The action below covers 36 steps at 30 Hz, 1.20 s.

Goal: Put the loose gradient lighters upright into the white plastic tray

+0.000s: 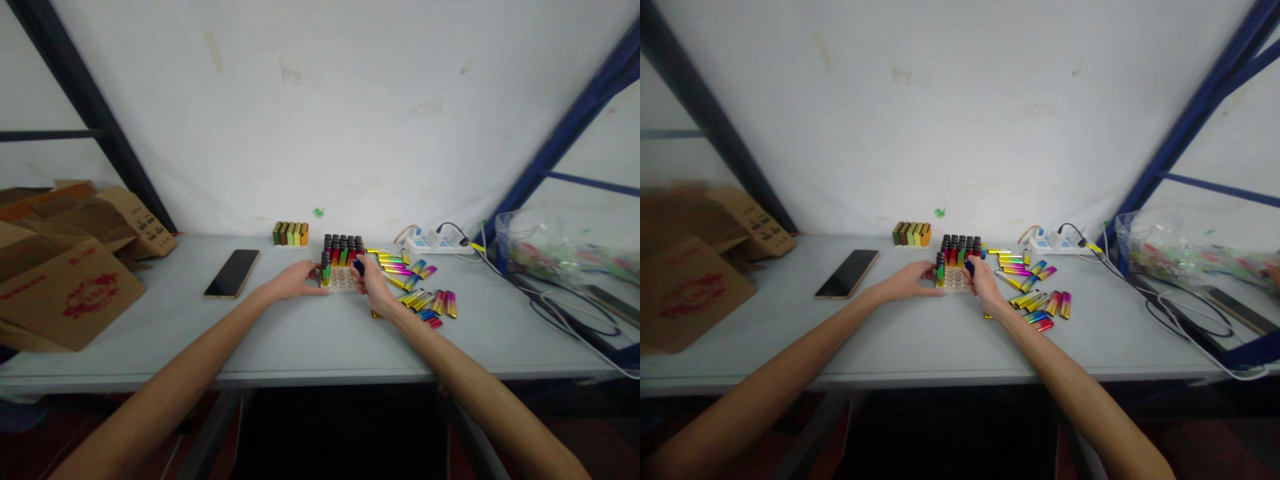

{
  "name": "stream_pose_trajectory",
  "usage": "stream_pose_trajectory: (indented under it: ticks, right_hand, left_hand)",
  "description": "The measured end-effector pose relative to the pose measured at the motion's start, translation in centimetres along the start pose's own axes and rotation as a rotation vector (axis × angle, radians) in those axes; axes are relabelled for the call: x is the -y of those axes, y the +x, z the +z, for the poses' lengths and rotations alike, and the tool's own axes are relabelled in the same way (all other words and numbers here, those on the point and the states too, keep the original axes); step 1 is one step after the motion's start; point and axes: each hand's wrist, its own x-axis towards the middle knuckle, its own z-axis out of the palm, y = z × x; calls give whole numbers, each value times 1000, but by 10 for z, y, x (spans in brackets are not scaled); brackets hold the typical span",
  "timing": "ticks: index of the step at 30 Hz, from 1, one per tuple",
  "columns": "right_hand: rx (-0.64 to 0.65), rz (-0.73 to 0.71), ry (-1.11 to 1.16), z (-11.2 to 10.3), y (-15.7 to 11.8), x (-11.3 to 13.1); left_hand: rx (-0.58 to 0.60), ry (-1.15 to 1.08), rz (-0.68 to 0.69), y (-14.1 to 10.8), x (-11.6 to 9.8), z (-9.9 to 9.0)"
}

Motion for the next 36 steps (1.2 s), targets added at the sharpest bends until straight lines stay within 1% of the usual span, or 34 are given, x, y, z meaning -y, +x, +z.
stream_pose_trajectory:
  ticks: [3,7,10,15,18,20,24,29,33,36]
  right_hand:
    - [13,17,-9,0,-1,2]
    - [60,27,0,1,-3,4]
    - [65,22,-4,1,-4,3]
    - [42,11,-26,1,-3,1]
    - [-10,-7,-35,2,-2,2]
    - [-29,-18,-36,2,-3,2]
    - [-11,-12,-22,1,-3,3]
    - [8,-12,-18,0,-1,1]
    - [17,16,-18,0,-1,2]
    - [54,50,30,-2,-1,4]
  left_hand:
    - [-4,-9,2,0,1,1]
    - [-10,-24,4,0,2,1]
    - [-10,-27,2,0,1,1]
    - [-28,-18,8,-1,0,-1]
    - [-40,-16,10,-1,2,-1]
    - [-25,-17,-1,-1,3,-1]
    - [9,-24,-24,-1,3,-4]
    - [35,-46,-1,-2,4,-7]
    - [41,-76,-10,-2,7,-8]
    - [46,-90,-9,-2,7,-8]
